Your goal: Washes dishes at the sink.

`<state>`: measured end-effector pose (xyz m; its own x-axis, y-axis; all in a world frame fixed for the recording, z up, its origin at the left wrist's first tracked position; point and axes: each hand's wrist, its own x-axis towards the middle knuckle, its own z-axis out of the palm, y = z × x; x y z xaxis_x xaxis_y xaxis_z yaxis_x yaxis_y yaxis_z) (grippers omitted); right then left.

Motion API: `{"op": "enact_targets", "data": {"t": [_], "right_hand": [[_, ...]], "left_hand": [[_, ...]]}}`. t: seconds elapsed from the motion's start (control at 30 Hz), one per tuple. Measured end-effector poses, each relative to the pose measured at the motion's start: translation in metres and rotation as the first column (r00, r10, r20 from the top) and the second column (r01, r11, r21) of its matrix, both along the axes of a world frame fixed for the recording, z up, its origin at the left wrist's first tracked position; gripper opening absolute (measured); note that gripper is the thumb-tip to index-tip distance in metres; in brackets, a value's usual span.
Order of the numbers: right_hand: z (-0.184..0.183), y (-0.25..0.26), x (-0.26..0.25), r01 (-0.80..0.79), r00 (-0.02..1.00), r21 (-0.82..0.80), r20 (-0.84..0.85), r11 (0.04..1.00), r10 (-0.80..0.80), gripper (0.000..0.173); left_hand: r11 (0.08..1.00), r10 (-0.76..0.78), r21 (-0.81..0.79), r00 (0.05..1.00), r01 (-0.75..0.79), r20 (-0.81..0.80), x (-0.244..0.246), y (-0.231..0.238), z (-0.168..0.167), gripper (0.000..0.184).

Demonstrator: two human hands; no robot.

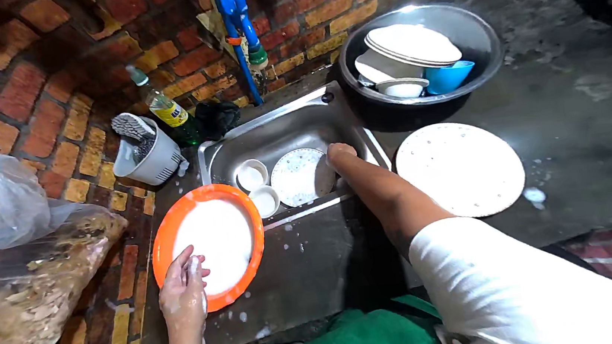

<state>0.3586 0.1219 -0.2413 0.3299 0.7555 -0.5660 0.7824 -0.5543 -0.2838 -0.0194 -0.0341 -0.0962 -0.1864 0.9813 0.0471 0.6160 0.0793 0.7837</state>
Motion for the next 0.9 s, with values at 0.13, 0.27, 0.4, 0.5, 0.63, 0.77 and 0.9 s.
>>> {"op": "enact_targets", "data": {"t": [0.13, 0.27, 0.4, 0.5, 0.63, 0.77, 0.9], "right_hand": [[0.026, -0.017, 0.039, 0.031, 0.984, 0.264, -0.177, 0.964, 0.016, 0.052], [0.053, -0.098, 0.116, 0.240, 0.955, 0.449, -0.271, 0.861, -0.125, 0.050], [0.067, -0.187, 0.170, 0.378, 0.922, 0.466, -0.115, 0.800, -0.369, 0.057], [0.049, -0.228, 0.175, 0.437, 0.860, 0.504, 0.009, 0.745, -0.511, 0.060], [0.036, -0.249, 0.159, 0.532, 0.783, 0.431, 0.076, 0.729, -0.617, 0.076], [0.032, -0.248, 0.156, 0.479, 0.824, 0.446, 0.069, 0.756, -0.563, 0.061], [0.019, -0.255, 0.158, 0.356, 0.891, 0.515, 0.063, 0.779, -0.449, 0.060]], "left_hand": [[1.000, -0.023, 0.004, 1.000, 0.023, -0.011, -0.003, -0.001, -0.008, 0.037], [0.994, -0.112, -0.002, 0.991, 0.112, 0.080, 0.013, 0.002, -0.010, 0.035], [0.907, -0.417, 0.016, 0.891, 0.422, 0.178, 0.091, 0.003, 0.004, 0.034], [0.683, -0.642, -0.207, 0.710, 0.701, 0.288, 0.179, 0.006, -0.002, 0.035], [0.447, -0.776, -0.463, 0.590, 0.765, 0.225, 0.293, 0.029, -0.058, 0.042], [0.457, -0.688, -0.508, 0.652, 0.730, 0.319, 0.353, 0.033, -0.099, 0.048], [0.504, -0.648, -0.533, 0.706, 0.679, 0.286, 0.360, 0.024, -0.105, 0.049]]}}
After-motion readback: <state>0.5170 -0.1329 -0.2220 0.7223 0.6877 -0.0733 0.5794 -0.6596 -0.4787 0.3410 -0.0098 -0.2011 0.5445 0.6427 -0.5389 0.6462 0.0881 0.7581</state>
